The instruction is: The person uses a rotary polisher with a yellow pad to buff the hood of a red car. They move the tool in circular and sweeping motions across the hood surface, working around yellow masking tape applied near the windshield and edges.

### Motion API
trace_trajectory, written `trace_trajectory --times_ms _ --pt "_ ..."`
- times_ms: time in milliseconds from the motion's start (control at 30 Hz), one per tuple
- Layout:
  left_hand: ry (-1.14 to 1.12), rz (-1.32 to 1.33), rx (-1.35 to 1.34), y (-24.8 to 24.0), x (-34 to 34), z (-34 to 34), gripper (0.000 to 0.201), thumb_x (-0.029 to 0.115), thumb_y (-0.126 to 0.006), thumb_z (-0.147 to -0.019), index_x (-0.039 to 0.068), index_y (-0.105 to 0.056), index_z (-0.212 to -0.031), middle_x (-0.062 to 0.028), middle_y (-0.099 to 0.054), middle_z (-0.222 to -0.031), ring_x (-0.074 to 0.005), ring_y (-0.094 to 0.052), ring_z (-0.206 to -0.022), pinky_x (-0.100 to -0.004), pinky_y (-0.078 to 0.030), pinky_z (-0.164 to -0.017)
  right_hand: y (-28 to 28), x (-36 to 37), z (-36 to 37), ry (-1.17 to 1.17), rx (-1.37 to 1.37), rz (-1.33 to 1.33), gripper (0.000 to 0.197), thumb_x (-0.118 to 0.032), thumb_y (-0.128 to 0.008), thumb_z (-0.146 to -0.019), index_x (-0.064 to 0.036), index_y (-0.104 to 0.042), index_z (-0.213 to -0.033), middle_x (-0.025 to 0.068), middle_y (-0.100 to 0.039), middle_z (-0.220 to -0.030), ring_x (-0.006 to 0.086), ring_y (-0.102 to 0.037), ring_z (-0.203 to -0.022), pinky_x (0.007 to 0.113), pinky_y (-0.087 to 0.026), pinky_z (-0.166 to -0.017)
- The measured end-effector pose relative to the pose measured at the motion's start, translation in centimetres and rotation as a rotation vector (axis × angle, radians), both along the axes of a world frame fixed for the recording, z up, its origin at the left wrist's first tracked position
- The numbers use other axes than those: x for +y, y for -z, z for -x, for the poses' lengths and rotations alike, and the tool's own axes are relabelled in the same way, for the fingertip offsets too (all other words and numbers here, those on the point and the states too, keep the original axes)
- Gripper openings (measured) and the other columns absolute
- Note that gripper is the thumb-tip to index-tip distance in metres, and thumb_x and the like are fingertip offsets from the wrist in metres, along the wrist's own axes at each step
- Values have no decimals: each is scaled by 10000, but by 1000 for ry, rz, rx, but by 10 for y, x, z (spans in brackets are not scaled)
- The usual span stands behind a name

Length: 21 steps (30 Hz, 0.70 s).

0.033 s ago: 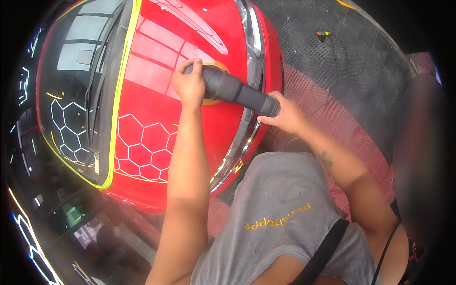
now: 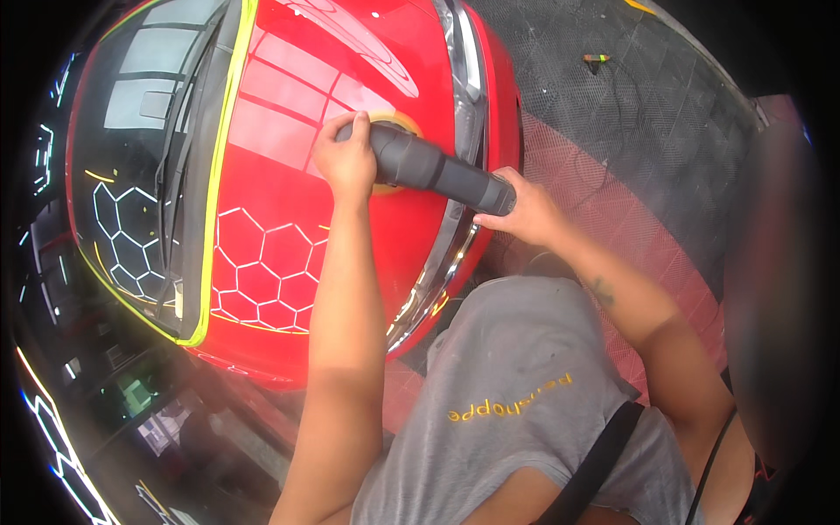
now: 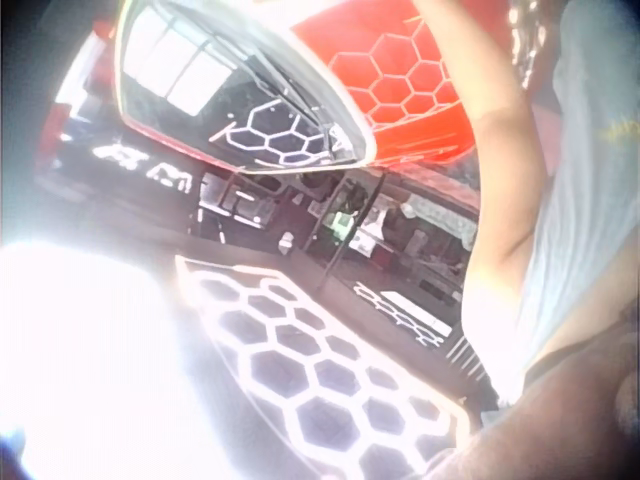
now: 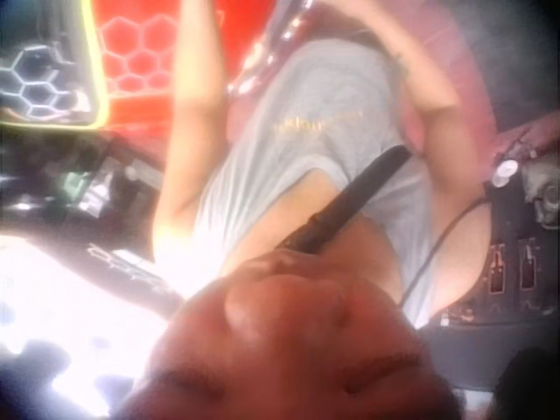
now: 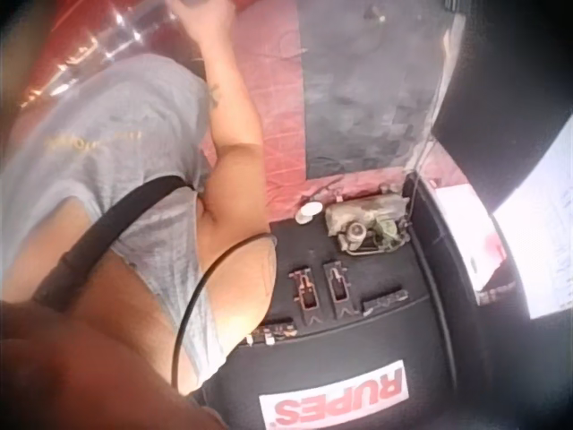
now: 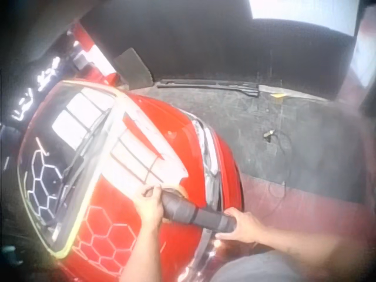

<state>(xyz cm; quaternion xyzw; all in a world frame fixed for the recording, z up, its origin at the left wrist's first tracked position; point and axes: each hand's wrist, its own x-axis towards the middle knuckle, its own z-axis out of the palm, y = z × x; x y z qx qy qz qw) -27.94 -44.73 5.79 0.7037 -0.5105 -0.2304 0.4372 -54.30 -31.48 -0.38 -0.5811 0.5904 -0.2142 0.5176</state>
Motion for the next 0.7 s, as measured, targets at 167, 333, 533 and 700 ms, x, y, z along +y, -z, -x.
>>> trace_trajectory --times_ms 167,333,533,700 --pt "-28 13 -71 10 81 -21 279 240 -819 -975 -35 -782 -1003 -135 -791 -919 -212 -732 -877 -365 -573 -846 9 56 -10 -107 138 -8 834 -555 -933 -764 -114 -585 -1381 214 -800 -1120 441 -770 -1059 526 -599 -927" --pt "-49 39 88 21 151 -53 202 170 -781 -1013 -31 -767 -998 -107 -791 -894 -179 -724 -858 -337 -571 -843 11 106 -37 -143 150 -13 845 -553 -927 -763 -129 -589 -1411 224 -798 -1101 437 -774 -1038 524 -600 -939" --pt "-99 36 121 24 226 -105 126 103 -762 -1013 -21 -738 -1004 -112 -800 -924 -186 -757 -884 -335 -593 -858 29 169 -84 -205 204 -12 889 -599 -903 -761 -148 -564 -1449 231 -791 -1097 439 -765 -1040 533 -595 -956" --pt "-138 50 46 31 290 -152 134 85 -758 -1017 -45 -727 -1010 -121 -787 -966 -191 -759 -915 -336 -601 -851 41 218 -127 -238 150 -8 864 -556 -898 -763 -167 -550 -1451 204 -787 -1142 429 -757 -1064 530 -591 -963"
